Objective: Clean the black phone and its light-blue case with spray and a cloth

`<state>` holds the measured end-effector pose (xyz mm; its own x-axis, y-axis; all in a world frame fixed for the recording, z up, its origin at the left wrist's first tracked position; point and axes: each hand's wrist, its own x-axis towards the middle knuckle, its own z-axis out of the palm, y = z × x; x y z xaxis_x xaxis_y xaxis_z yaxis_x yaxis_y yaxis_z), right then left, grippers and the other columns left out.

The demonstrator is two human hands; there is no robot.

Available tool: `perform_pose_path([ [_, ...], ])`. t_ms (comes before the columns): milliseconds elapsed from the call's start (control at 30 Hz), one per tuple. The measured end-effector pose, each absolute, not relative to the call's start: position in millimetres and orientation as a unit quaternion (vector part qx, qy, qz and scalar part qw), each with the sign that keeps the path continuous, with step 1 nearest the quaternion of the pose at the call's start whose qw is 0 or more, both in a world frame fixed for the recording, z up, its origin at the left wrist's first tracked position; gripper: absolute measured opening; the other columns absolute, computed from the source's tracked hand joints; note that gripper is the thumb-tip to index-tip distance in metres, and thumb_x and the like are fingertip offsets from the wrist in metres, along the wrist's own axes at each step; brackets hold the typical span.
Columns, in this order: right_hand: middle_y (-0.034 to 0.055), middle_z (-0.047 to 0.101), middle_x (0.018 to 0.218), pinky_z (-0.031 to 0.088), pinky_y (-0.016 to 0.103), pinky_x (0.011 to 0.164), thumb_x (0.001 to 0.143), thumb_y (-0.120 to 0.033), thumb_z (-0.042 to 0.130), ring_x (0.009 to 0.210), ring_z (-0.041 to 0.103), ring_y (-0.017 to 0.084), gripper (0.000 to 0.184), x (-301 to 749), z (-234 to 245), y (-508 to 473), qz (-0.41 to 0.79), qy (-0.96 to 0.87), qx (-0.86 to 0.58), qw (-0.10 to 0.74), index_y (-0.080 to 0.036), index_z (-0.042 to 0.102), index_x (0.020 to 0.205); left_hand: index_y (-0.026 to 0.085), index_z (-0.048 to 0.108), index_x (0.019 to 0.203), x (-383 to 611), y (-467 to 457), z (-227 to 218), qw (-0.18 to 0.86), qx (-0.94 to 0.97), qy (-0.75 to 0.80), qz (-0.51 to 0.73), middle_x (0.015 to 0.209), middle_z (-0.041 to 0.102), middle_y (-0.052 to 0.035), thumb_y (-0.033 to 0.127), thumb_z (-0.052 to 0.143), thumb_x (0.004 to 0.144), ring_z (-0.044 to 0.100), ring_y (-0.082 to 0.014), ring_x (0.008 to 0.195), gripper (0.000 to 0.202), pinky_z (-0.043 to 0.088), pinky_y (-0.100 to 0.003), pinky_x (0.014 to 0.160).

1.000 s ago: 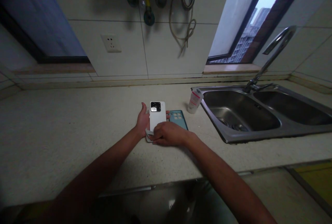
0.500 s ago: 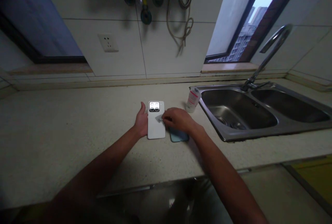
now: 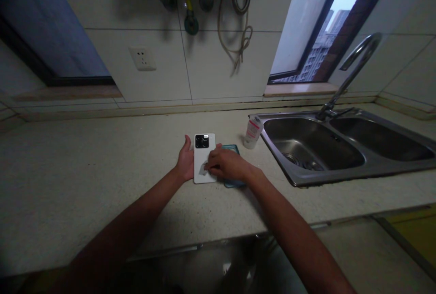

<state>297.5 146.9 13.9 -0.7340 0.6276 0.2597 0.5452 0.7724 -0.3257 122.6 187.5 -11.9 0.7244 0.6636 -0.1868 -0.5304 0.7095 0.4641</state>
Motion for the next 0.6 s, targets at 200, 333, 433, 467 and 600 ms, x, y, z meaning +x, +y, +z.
perform_pose_path([
  [200, 0.0039, 0.073, 0.087, 0.048, 0.029, 0.079, 0.086, -0.012, 0.064, 0.08, 0.065, 0.015, 0.018, 291.8, 22.6, 136.5, 0.247, -0.93, -0.236, 0.139, -0.019, 0.078, 0.096, 0.006, 0.062, 0.128, 123.9, 187.4, -15.5, 0.915, 0.201, 0.142, 0.319, 0.112, 0.07, -0.024, 0.085, 0.019, 0.083, 0.067, -0.0357, 0.106, 0.1, 0.049, -0.048, 0.094],
  [333, 0.0061, 0.071, 0.089, 0.049, 0.032, 0.078, 0.091, -0.02, 0.06, 0.084, 0.065, 0.018, 0.018, 298.8, 22.9, 142.2, 0.135, -0.875, -0.333, 0.325, -0.02, 0.076, 0.099, 0.01, 0.064, 0.125, 123.4, 186.6, -13.2, 0.923, 0.193, 0.144, 0.3, 0.109, 0.072, -0.0215, 0.084, 0.015, 0.084, 0.068, -0.0351, 0.102, 0.097, 0.051, -0.048, 0.089],
  [433, 0.0066, 0.068, 0.089, 0.05, 0.033, 0.075, 0.092, -0.022, 0.057, 0.083, 0.064, 0.02, 0.019, 304.6, 20.9, 148.4, 0.024, -0.775, -0.438, 0.455, -0.021, 0.075, 0.1, 0.013, 0.062, 0.128, 121.3, 185.6, -11.7, 0.925, 0.192, 0.138, 0.296, 0.11, 0.072, -0.0195, 0.083, 0.016, 0.085, 0.068, -0.0339, 0.102, 0.094, 0.051, -0.05, 0.089],
  [467, 0.0065, 0.067, 0.088, 0.05, 0.033, 0.074, 0.092, -0.022, 0.057, 0.081, 0.063, 0.02, 0.019, 305.9, 19.7, 150.3, 0.001, -0.749, -0.462, 0.475, -0.021, 0.074, 0.101, 0.013, 0.061, 0.129, 120.5, 185.4, -11.8, 0.927, 0.193, 0.131, 0.293, 0.11, 0.072, -0.0195, 0.083, 0.017, 0.085, 0.068, -0.0338, 0.102, 0.093, 0.051, -0.051, 0.089],
  [600, 0.0084, 0.066, 0.09, 0.048, 0.035, 0.076, 0.092, -0.019, 0.054, 0.084, 0.061, 0.021, 0.02, 305.3, 13.8, 154.1, -0.041, -0.745, -0.497, 0.442, -0.019, 0.072, 0.102, 0.012, 0.06, 0.128, 119.5, 185.4, -12.6, 0.93, 0.194, 0.121, 0.287, 0.109, 0.072, -0.0199, 0.083, 0.02, 0.085, 0.069, -0.0336, 0.1, 0.092, 0.051, -0.05, 0.087],
])
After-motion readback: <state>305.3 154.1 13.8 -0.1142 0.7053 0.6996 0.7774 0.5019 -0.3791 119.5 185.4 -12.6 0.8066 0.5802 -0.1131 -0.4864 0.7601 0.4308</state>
